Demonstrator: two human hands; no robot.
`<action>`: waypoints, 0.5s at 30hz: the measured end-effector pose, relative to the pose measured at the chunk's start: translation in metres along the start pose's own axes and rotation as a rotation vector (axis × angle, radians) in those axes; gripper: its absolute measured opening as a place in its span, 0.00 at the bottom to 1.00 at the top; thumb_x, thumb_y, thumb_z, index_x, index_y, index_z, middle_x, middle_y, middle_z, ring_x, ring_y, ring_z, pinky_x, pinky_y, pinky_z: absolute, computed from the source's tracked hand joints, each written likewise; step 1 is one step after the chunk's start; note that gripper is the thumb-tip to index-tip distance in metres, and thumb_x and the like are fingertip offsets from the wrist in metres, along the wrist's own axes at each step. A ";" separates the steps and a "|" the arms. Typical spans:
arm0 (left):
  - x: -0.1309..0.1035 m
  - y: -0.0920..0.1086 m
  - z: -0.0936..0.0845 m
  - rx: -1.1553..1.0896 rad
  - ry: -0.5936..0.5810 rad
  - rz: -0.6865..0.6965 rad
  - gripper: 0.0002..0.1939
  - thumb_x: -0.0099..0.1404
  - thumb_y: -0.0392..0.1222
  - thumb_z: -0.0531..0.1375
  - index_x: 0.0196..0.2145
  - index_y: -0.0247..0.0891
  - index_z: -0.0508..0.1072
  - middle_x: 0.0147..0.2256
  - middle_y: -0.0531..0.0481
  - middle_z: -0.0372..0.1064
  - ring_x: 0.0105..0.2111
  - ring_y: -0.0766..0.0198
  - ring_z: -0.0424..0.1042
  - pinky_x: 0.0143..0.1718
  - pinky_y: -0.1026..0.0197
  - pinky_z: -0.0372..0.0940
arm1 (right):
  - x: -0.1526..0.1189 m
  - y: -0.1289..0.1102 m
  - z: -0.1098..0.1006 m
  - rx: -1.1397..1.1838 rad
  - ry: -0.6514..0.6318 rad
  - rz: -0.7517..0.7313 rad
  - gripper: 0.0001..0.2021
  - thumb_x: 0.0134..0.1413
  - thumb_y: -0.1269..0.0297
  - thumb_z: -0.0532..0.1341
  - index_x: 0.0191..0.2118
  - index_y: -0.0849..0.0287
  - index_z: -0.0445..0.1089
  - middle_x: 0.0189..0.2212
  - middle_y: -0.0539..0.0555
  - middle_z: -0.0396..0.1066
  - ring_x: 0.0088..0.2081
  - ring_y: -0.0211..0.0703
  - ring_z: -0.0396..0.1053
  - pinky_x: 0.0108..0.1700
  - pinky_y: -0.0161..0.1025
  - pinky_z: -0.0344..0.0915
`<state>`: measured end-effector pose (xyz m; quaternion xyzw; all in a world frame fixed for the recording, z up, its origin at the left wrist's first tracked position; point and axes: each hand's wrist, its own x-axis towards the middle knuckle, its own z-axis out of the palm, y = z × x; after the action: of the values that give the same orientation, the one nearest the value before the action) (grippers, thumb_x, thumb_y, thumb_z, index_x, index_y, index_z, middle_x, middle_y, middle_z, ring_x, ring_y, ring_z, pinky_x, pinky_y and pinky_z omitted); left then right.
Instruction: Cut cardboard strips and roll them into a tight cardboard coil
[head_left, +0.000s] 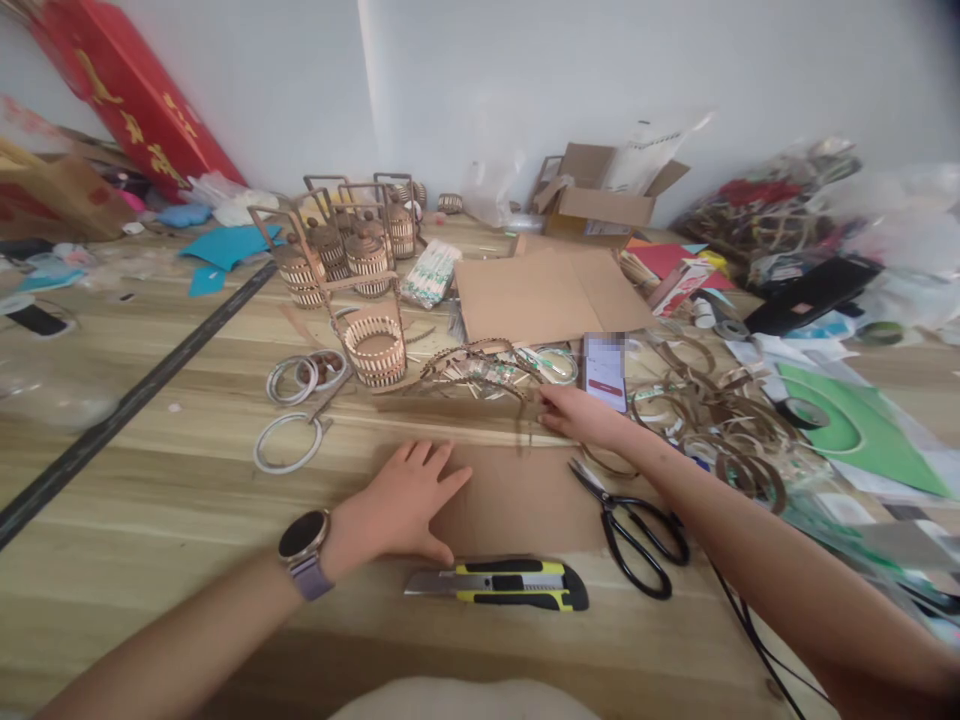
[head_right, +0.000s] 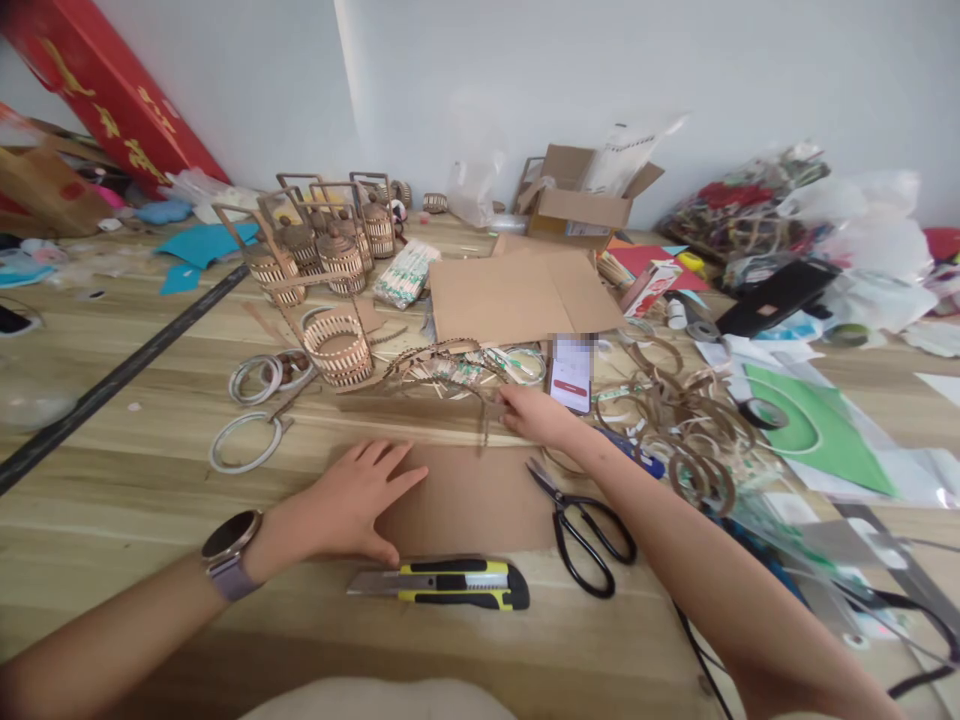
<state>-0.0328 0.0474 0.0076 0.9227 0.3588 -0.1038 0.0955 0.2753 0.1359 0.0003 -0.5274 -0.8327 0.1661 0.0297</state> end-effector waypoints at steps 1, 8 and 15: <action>0.002 -0.002 0.000 0.003 0.002 0.005 0.53 0.49 0.70 0.66 0.66 0.43 0.59 0.67 0.30 0.50 0.64 0.34 0.55 0.61 0.38 0.51 | 0.001 0.002 0.001 0.013 0.035 0.020 0.03 0.53 0.69 0.57 0.35 0.57 0.66 0.33 0.55 0.71 0.35 0.46 0.67 0.37 0.38 0.59; 0.014 -0.018 -0.003 -0.033 -0.007 0.043 0.52 0.49 0.66 0.68 0.66 0.46 0.58 0.70 0.35 0.44 0.66 0.35 0.51 0.61 0.37 0.50 | -0.002 0.007 -0.009 0.203 0.123 0.110 0.11 0.59 0.57 0.53 0.32 0.56 0.67 0.27 0.52 0.68 0.32 0.45 0.65 0.37 0.39 0.58; 0.023 -0.032 -0.013 -0.059 -0.057 0.005 0.52 0.50 0.63 0.69 0.68 0.48 0.55 0.71 0.37 0.42 0.67 0.35 0.47 0.62 0.35 0.49 | -0.026 0.002 -0.024 0.513 -0.086 0.116 0.27 0.55 0.36 0.52 0.31 0.57 0.70 0.24 0.49 0.67 0.27 0.40 0.63 0.32 0.38 0.59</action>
<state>-0.0365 0.0885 0.0111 0.9171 0.3564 -0.1193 0.1332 0.2941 0.1201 0.0256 -0.5419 -0.7322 0.3956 0.1175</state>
